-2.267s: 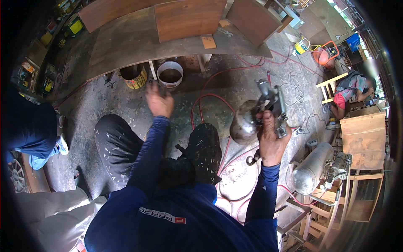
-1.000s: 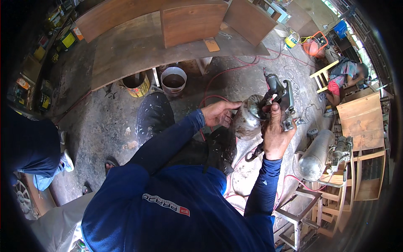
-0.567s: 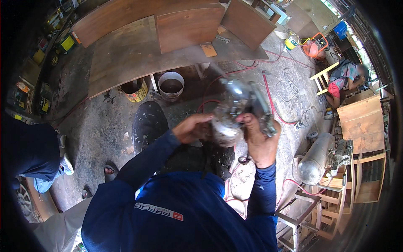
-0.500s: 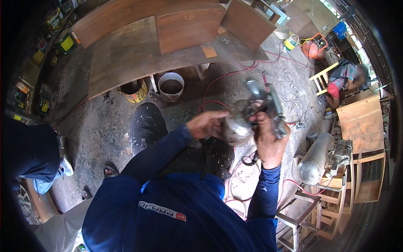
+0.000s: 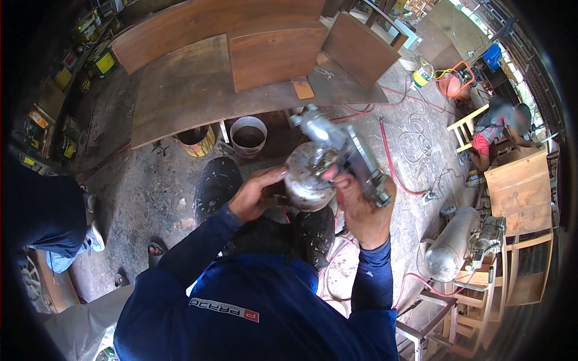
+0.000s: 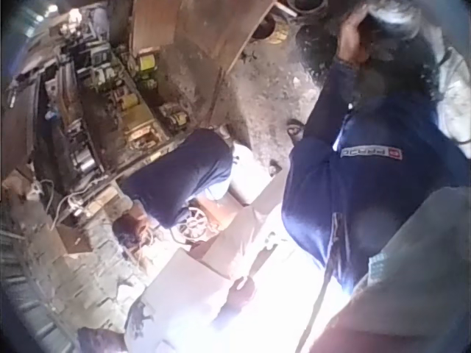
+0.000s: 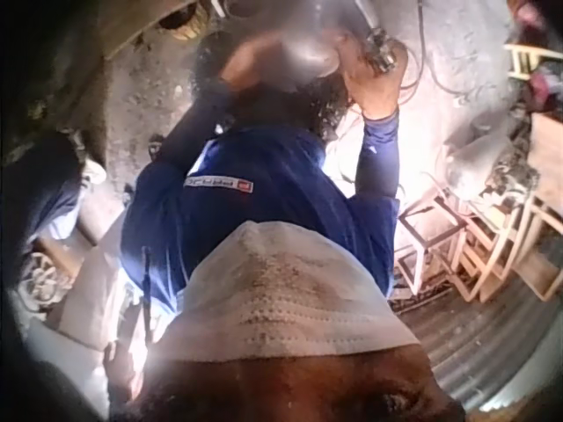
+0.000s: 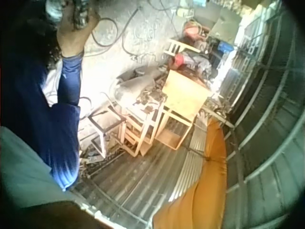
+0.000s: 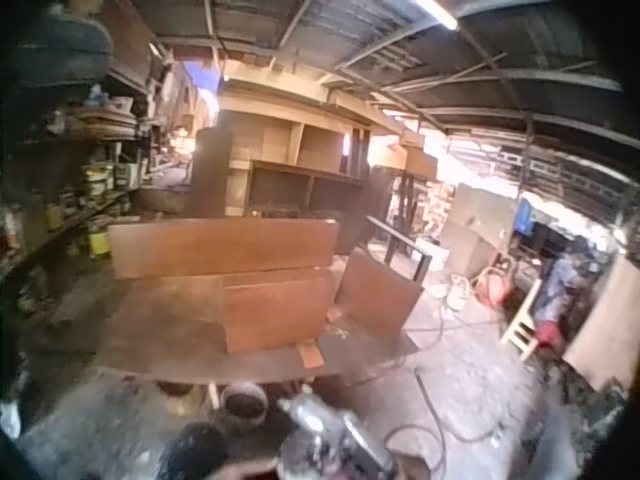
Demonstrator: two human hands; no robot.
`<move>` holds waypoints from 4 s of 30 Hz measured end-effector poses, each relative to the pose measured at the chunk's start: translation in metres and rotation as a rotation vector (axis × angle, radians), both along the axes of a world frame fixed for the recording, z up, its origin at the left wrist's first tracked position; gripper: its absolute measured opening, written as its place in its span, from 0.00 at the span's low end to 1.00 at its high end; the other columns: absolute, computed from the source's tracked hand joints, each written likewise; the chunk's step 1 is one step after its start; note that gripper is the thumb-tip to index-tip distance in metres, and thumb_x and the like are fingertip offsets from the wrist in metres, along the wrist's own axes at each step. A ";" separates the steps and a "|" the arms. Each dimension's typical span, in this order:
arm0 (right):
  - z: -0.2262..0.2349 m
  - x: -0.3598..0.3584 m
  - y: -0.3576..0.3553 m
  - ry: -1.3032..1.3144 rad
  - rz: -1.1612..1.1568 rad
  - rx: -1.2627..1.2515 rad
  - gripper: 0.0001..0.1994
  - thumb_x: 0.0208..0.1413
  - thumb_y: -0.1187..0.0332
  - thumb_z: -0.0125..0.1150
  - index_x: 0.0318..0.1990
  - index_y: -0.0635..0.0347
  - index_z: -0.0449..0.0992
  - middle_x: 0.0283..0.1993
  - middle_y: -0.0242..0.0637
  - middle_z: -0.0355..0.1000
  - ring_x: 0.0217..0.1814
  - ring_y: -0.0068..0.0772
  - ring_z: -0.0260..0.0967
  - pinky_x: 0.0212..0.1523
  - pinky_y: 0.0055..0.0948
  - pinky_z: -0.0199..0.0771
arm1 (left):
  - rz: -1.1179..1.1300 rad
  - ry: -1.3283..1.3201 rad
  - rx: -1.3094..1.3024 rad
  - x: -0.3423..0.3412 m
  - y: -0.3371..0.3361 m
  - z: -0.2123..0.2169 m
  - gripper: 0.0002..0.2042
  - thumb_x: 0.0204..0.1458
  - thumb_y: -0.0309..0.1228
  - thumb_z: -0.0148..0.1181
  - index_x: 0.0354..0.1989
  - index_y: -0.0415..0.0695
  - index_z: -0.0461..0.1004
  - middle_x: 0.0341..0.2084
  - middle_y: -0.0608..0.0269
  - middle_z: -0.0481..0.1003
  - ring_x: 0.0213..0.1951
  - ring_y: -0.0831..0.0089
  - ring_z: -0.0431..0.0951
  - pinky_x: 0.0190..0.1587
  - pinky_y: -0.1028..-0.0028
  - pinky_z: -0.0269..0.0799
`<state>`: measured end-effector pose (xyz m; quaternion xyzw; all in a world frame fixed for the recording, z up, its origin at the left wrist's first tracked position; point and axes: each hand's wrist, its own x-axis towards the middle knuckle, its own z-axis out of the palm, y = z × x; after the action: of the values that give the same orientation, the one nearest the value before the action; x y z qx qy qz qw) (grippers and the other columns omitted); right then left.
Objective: Applying a clear coat or finish to wooden furniture panels using a pneumatic spray gun.
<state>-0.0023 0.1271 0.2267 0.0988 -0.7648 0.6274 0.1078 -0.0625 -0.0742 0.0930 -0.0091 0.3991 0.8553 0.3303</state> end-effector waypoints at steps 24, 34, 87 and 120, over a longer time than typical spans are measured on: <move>0.140 -0.063 0.056 -0.111 -0.468 0.234 0.21 0.63 0.48 0.63 0.44 0.60 0.77 0.29 0.32 0.76 0.13 0.17 0.58 0.12 0.18 0.55 | -0.490 -0.030 0.148 -0.082 0.128 0.107 0.43 0.58 0.59 0.57 0.73 0.43 0.51 0.55 0.29 0.69 0.57 0.40 0.73 0.63 0.41 0.64; 0.133 -0.063 0.066 -0.053 -0.449 0.302 0.20 0.64 0.50 0.63 0.43 0.62 0.78 0.29 0.34 0.77 0.13 0.16 0.60 0.12 0.18 0.56 | -0.440 -0.045 0.242 -0.082 0.142 0.091 0.38 0.60 0.55 0.56 0.71 0.42 0.55 0.58 0.35 0.68 0.56 0.41 0.74 0.59 0.41 0.70; -0.015 0.006 -0.050 -0.046 -0.127 0.373 0.21 0.53 0.66 0.74 0.50 0.72 0.77 0.38 0.52 0.79 0.39 0.42 0.81 0.39 0.34 0.78 | -0.054 -0.249 0.226 0.027 0.006 -0.030 0.24 0.66 0.48 0.48 0.63 0.46 0.70 0.55 0.58 0.76 0.57 0.62 0.76 0.56 0.57 0.72; -0.071 0.009 -0.022 -0.016 -0.041 0.158 0.18 0.56 0.65 0.72 0.47 0.71 0.79 0.35 0.49 0.80 0.36 0.41 0.81 0.41 0.33 0.77 | -0.050 -0.249 0.118 0.040 0.005 -0.078 0.25 0.65 0.44 0.47 0.67 0.45 0.65 0.61 0.55 0.71 0.59 0.58 0.73 0.62 0.52 0.67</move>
<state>0.0066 0.1051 0.1558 0.0861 -0.8148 0.5634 0.1065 -0.0226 -0.0696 0.0153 -0.0858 0.3040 0.8611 0.3984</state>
